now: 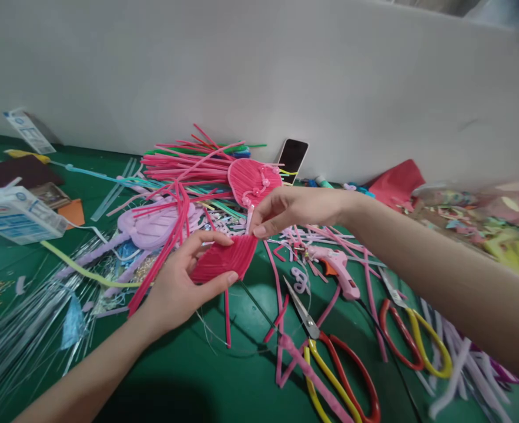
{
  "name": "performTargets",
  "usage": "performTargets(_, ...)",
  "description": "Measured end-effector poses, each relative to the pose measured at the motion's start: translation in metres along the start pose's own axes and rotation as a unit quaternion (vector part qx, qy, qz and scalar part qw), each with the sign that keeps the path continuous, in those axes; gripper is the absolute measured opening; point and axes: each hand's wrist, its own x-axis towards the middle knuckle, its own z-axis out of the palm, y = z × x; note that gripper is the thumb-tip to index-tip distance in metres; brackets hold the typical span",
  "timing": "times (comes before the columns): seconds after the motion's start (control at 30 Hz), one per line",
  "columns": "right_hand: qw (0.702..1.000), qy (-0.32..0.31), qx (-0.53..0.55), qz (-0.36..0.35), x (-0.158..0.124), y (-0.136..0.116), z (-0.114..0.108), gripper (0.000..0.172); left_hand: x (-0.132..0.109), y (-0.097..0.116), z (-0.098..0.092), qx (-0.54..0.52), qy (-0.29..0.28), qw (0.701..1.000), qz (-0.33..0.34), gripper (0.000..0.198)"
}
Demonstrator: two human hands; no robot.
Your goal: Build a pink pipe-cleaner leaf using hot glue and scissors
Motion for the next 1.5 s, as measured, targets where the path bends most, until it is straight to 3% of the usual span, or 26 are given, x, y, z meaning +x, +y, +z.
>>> performTargets(0.17, 0.971, -0.002, 0.237, -0.009, -0.001, 0.022, 0.018, 0.024, -0.002, 0.003, -0.002, -0.029, -0.004, 1.000, 0.005, 0.036)
performTargets(0.37, 0.867, 0.058, 0.495, -0.009, -0.002, 0.046, 0.060, 0.026, 0.000, 0.007, -0.001, -0.023, 0.010, 1.000, -0.005, 0.035)
performTargets(0.73, 0.768, 0.131, 0.626, -0.025, -0.005, 0.041, 0.105, 0.021, 0.001, 0.006, -0.001, -0.043, -0.013, 0.999, -0.020, 0.035)
performTargets(0.83, 0.750, 0.146, 0.645, -0.028, -0.004, 0.042, 0.113, 0.022, 0.002, 0.002, -0.002, -0.048, -0.026, 0.998, -0.026, 0.047)
performTargets(0.93, 0.744, 0.157, 0.648, -0.026, -0.002, 0.044, 0.119, 0.023, 0.003, 0.001, -0.004, -0.016, -0.034, 0.999, -0.026, 0.061)
performTargets(1.17, 0.749, 0.225, 0.622, -0.031, 0.006, 0.042, 0.129, 0.026, 0.003, 0.006, -0.003, 0.109, -0.008, 0.994, -0.021, 0.041)
performTargets(1.5, 0.789, 0.303, 0.533, -0.035, 0.006, 0.045, 0.137, 0.029, 0.006, 0.006, -0.004, 0.043, -0.025, 0.997, -0.062, 0.032)
